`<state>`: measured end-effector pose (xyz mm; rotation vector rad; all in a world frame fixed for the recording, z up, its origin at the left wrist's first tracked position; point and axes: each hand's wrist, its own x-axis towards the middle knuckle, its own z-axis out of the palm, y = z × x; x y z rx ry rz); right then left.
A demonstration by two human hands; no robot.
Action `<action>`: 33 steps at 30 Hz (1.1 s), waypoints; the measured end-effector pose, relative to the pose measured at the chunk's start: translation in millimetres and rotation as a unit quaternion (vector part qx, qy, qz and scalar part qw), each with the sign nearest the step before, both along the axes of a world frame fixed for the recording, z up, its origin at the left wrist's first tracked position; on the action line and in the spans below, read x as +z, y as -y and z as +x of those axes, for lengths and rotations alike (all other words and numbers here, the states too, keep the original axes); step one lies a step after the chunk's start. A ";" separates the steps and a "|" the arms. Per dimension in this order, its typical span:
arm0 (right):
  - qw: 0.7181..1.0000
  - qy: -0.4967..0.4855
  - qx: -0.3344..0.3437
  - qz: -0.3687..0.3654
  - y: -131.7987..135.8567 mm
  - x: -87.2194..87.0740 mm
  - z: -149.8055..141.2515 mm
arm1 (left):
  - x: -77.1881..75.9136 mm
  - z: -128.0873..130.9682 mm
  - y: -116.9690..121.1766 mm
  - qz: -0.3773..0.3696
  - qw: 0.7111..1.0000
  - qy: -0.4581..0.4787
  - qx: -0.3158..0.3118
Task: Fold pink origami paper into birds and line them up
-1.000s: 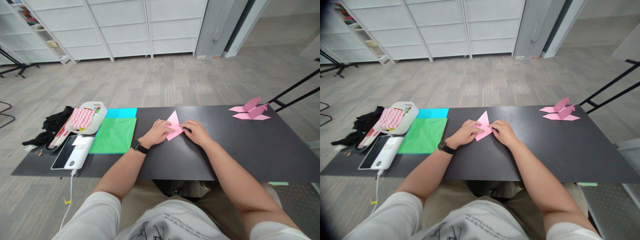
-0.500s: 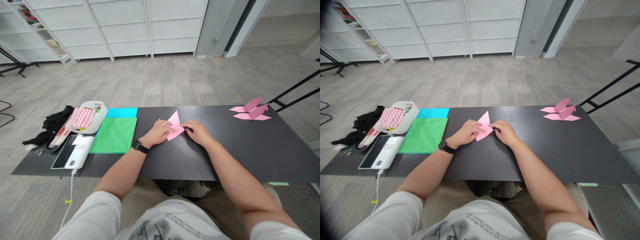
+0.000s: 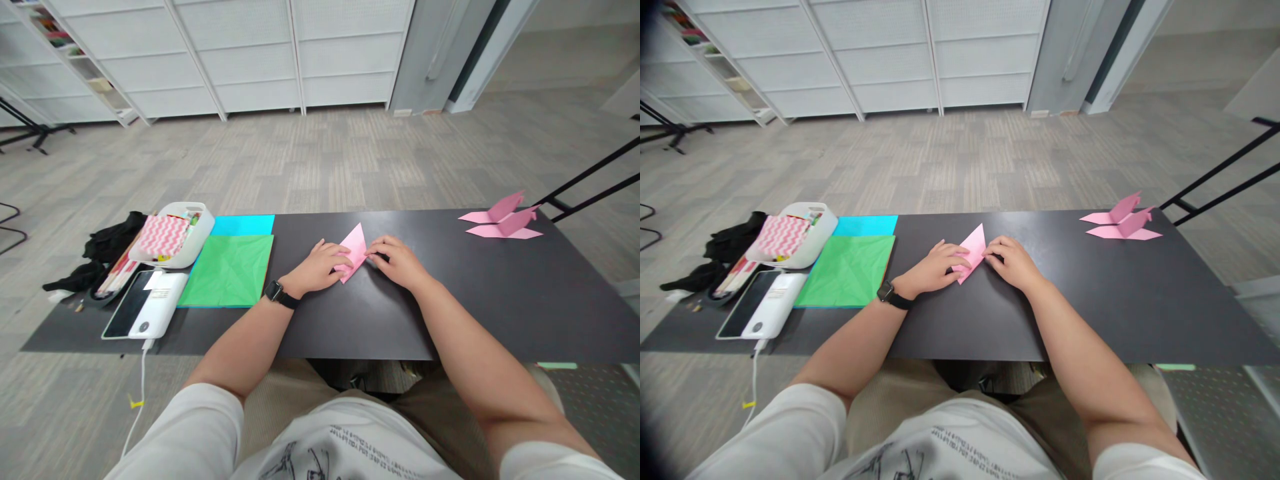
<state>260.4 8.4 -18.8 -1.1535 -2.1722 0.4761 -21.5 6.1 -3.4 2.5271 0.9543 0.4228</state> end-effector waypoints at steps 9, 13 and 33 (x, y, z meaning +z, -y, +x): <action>1.000 0.007 -0.018 0.000 -2.9 -6.2 -1.0 | 5.0 4.0 3.4 -0.016 1.000 0.014 -0.006; 1.000 0.012 -0.028 0.000 -4.4 -8.6 -1.1 | 5.4 5.1 4.5 -0.018 1.000 0.018 -0.005; 0.995 0.051 -0.083 0.012 -3.6 -13.7 -8.0 | 10.3 3.2 4.4 -0.049 0.998 0.017 -0.024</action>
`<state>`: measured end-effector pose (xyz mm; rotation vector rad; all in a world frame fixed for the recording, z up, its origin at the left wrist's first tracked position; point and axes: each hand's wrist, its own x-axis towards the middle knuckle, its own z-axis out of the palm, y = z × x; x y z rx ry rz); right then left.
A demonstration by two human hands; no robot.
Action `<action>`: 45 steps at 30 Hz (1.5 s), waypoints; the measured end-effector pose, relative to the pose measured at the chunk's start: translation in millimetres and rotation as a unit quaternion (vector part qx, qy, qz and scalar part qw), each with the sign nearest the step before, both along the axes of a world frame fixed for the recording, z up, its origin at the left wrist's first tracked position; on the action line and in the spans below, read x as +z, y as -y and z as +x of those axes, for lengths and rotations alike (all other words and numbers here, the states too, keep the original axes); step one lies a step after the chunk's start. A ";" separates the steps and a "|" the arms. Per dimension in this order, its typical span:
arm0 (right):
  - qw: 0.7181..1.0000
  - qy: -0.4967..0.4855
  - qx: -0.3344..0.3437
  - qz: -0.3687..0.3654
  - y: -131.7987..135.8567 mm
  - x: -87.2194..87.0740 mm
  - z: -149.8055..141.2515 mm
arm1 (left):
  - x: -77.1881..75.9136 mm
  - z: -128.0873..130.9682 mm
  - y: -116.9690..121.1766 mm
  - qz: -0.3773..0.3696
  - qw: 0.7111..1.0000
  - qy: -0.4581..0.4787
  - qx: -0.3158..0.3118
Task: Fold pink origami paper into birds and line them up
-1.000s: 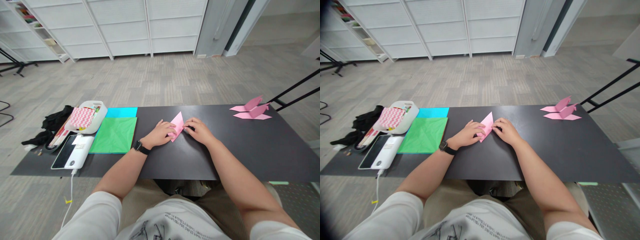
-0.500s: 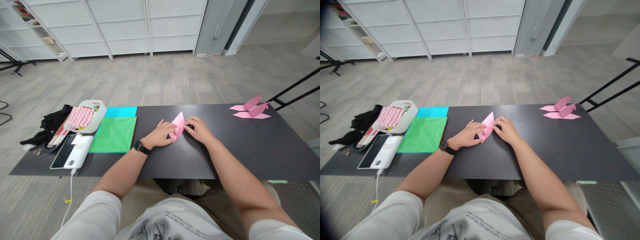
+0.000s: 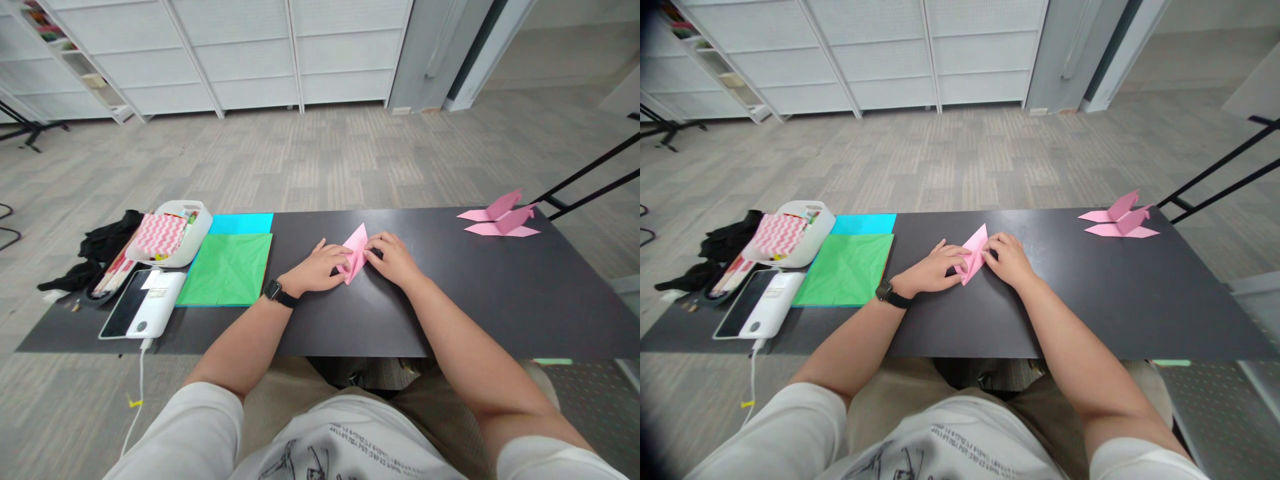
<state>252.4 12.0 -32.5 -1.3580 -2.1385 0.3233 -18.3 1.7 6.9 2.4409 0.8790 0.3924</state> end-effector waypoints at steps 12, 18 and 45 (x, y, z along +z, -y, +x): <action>1.000 0.016 -0.025 0.003 0.5 -0.6 -8.5 | -8.1 9.1 -1.4 0.000 0.999 0.014 0.044; 0.999 0.020 -0.028 0.005 0.7 -0.1 -10.3 | -14.4 8.0 -2.9 0.034 0.998 0.009 0.048; 0.995 0.044 -0.088 0.026 -0.2 -5.8 -17.2 | -8.2 15.3 3.6 0.077 0.996 -0.028 0.025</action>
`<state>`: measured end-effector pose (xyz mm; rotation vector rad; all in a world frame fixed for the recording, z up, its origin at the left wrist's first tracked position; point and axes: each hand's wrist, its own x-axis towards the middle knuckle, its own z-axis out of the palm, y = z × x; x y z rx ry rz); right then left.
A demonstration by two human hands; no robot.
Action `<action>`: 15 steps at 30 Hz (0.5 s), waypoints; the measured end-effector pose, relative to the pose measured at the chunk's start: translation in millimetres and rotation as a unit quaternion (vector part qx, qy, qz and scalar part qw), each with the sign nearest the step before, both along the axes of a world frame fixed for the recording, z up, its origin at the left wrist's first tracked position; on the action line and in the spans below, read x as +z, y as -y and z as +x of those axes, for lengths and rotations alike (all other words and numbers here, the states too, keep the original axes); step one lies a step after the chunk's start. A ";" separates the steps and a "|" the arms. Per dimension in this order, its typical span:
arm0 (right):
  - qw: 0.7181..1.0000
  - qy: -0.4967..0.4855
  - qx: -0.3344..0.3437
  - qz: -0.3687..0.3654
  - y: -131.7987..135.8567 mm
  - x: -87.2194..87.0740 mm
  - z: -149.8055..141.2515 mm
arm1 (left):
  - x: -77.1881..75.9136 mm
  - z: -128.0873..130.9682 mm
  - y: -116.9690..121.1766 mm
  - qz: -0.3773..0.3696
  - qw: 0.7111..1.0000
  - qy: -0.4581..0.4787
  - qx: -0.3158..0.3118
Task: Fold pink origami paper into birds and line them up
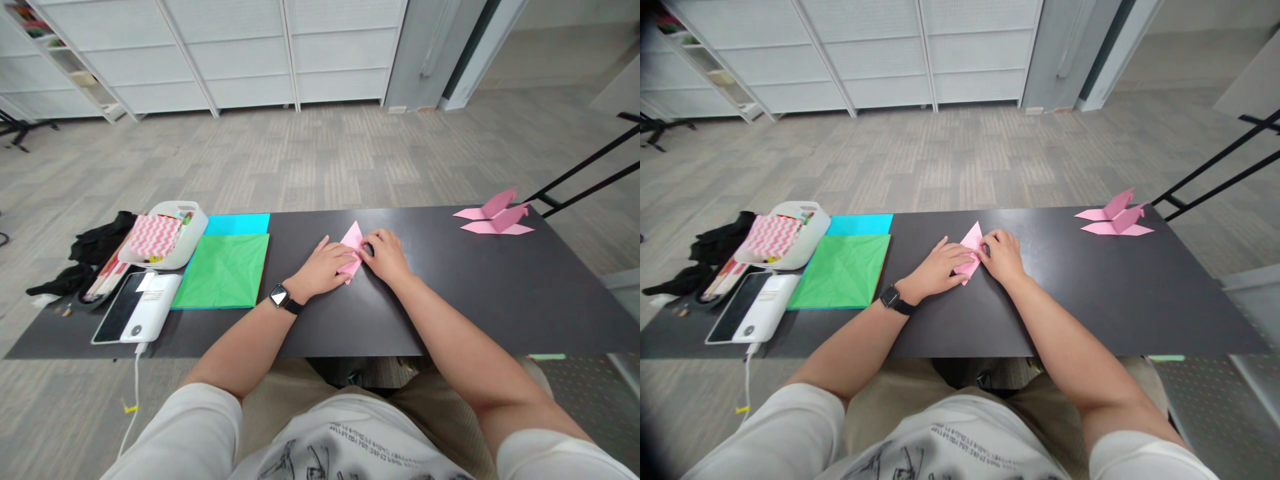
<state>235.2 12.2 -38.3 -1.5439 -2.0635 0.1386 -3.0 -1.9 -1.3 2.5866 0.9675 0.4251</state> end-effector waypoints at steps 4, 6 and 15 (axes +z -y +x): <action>0.999 0.009 -0.044 0.020 -1.4 1.6 6.1 | 0.5 0.1 0.8 -0.021 1.000 -0.013 0.009; 0.997 -0.003 -0.066 0.026 -1.8 3.5 11.2 | 1.0 0.8 1.9 -0.023 0.999 -0.017 0.019; 1.000 -0.010 0.013 -0.006 5.9 7.1 6.7 | 4.3 7.2 6.8 -0.001 0.997 -0.033 0.073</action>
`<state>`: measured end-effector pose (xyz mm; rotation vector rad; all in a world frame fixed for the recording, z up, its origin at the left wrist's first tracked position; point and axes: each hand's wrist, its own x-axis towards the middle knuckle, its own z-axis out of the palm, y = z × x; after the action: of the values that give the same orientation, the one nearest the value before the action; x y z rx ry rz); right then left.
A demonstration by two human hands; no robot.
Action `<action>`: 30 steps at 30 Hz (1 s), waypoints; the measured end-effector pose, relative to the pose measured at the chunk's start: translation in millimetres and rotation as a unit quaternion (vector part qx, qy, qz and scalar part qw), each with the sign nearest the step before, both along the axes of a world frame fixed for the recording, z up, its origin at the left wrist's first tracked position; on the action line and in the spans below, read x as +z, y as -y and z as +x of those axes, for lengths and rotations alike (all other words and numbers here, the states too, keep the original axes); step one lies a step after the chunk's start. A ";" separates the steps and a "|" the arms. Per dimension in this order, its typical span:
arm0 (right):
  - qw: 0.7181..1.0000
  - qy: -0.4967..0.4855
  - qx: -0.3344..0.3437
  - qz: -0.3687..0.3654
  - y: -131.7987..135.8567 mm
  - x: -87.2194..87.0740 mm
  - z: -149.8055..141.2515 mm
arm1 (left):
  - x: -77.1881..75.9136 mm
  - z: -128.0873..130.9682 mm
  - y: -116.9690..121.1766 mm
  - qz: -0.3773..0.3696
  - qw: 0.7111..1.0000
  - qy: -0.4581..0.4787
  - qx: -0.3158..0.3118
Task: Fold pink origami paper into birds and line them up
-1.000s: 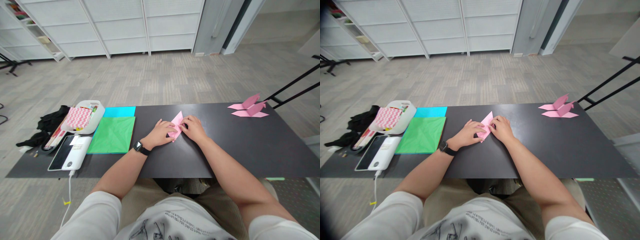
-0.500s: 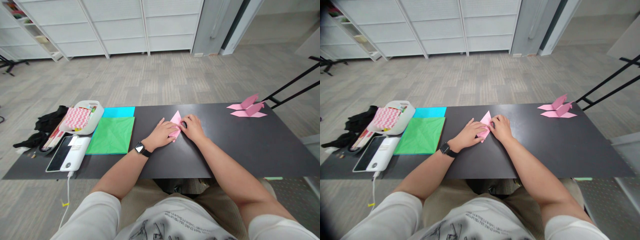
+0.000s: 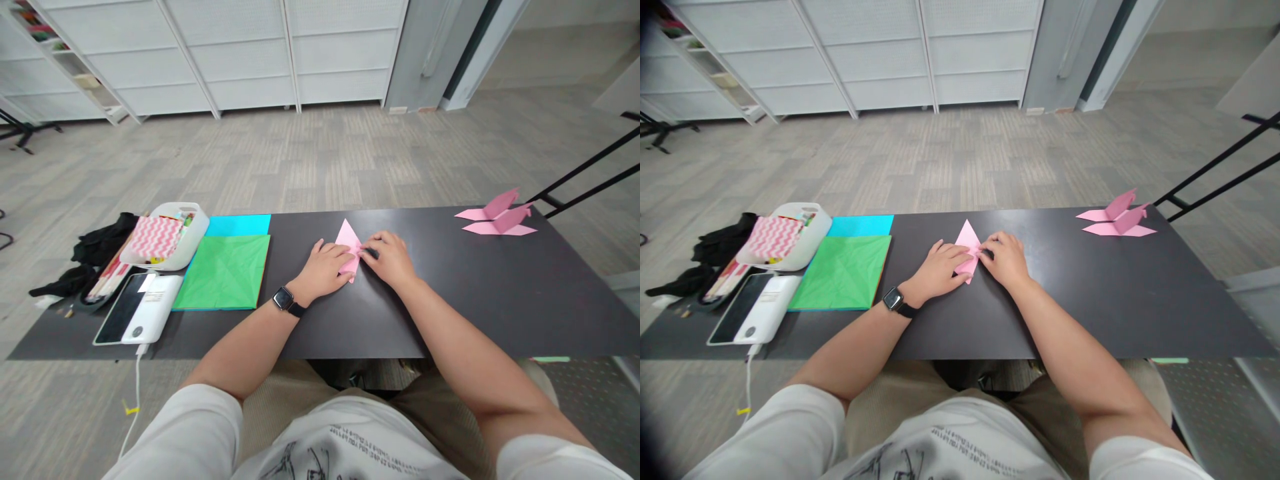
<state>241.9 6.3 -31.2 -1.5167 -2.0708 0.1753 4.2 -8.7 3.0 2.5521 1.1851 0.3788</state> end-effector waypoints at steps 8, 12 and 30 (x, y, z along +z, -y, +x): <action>0.999 0.030 -0.011 -0.009 1.2 -2.8 -2.1 | -7.4 -0.9 -2.5 -0.008 1.000 0.020 0.016; 0.999 0.046 -0.002 -0.008 5.8 0.9 -3.0 | -10.7 -2.8 -4.2 -0.006 1.000 0.022 0.020; 0.990 0.093 0.070 -0.078 21.7 7.2 5.6 | -7.5 -3.2 -3.7 -0.026 0.999 0.026 0.017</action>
<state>247.4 -15.4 -24.0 -1.5285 -2.3623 0.2617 1.0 -5.0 -4.5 2.4668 1.2041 0.4142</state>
